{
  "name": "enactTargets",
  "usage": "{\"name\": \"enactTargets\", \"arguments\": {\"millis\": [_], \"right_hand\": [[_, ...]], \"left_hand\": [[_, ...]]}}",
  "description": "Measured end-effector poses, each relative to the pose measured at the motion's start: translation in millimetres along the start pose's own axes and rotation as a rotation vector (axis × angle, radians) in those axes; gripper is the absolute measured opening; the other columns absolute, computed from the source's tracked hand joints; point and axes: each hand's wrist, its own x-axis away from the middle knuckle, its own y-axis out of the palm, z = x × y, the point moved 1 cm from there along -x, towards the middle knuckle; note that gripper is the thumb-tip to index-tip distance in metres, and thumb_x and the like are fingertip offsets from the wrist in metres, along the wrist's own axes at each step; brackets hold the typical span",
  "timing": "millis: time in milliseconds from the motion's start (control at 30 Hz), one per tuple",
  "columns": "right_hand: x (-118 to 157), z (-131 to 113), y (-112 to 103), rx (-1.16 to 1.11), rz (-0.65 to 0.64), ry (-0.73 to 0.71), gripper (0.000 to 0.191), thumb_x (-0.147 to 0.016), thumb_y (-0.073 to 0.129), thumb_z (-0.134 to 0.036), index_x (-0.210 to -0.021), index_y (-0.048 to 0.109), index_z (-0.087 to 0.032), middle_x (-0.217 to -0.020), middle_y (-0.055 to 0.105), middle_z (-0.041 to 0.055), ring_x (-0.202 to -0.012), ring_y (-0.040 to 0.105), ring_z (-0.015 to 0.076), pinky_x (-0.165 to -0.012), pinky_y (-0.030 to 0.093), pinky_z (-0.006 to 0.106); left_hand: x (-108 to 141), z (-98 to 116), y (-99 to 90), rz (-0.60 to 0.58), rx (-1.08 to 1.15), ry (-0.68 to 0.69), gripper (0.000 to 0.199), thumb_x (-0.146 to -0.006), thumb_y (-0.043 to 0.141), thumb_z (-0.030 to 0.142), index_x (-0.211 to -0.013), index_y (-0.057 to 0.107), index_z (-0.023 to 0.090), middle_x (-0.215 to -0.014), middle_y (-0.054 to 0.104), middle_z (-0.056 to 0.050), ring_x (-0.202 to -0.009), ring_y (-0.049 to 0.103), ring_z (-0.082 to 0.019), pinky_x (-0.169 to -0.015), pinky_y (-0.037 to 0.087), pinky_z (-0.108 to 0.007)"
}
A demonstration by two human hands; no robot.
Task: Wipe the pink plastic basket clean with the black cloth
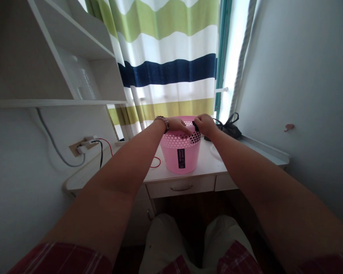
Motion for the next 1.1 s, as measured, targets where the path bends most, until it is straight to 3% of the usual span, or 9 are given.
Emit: {"name": "enactTargets", "arguments": {"millis": [100, 600, 900, 1100], "right_hand": [[-4.9, -1.5, -0.1, -0.005, -0.051, 0.059, 0.030, -0.075, 0.042, -0.031, -0.052, 0.052, -0.016, -0.047, 0.042, 0.0009, -0.046, 0.030, 0.0108, -0.049, 0.018, 0.029], [-22.3, -9.0, -3.6, -0.049, -0.193, 0.191, 0.029, -0.074, 0.050, -0.037, -0.057, 0.056, -0.014, -0.048, 0.045, 0.0022, -0.049, 0.040, 0.0119, -0.050, 0.028, 0.027], [-27.8, -8.9, -2.1, -0.042, -0.183, 0.238, 0.030, -0.075, 0.050, -0.038, -0.057, 0.054, -0.015, -0.049, 0.047, 0.0044, -0.051, 0.041, 0.0138, -0.051, 0.030, 0.028], [-25.7, -6.9, -0.5, -0.072, -0.118, 0.188, 0.031, -0.076, 0.048, -0.039, -0.055, 0.051, -0.017, -0.045, 0.041, 0.0023, -0.049, 0.037, 0.0130, -0.049, 0.028, 0.028]], "left_hand": [[-3.8, -1.8, 1.1, -0.067, -0.024, 0.015, 0.045, -0.055, 0.068, 0.049, -0.089, 0.068, 0.021, -0.085, 0.064, -0.004, -0.082, 0.053, -0.023, -0.072, 0.039, -0.034], [-20.0, -11.4, 3.9, -0.122, 0.002, 0.030, 0.050, -0.054, 0.065, 0.060, -0.088, 0.067, 0.024, -0.095, 0.064, 0.000, -0.086, 0.052, -0.021, -0.073, 0.036, -0.030], [-20.6, -12.0, 3.1, -0.119, -0.020, 0.013, 0.050, -0.055, 0.064, 0.060, -0.091, 0.067, 0.026, -0.098, 0.063, -0.001, -0.088, 0.052, -0.022, -0.075, 0.036, -0.031], [-17.9, -9.7, 3.5, -0.112, -0.017, -0.001, 0.049, -0.056, 0.063, 0.058, -0.094, 0.067, 0.026, -0.098, 0.063, -0.001, -0.091, 0.052, -0.023, -0.076, 0.036, -0.032]]}}
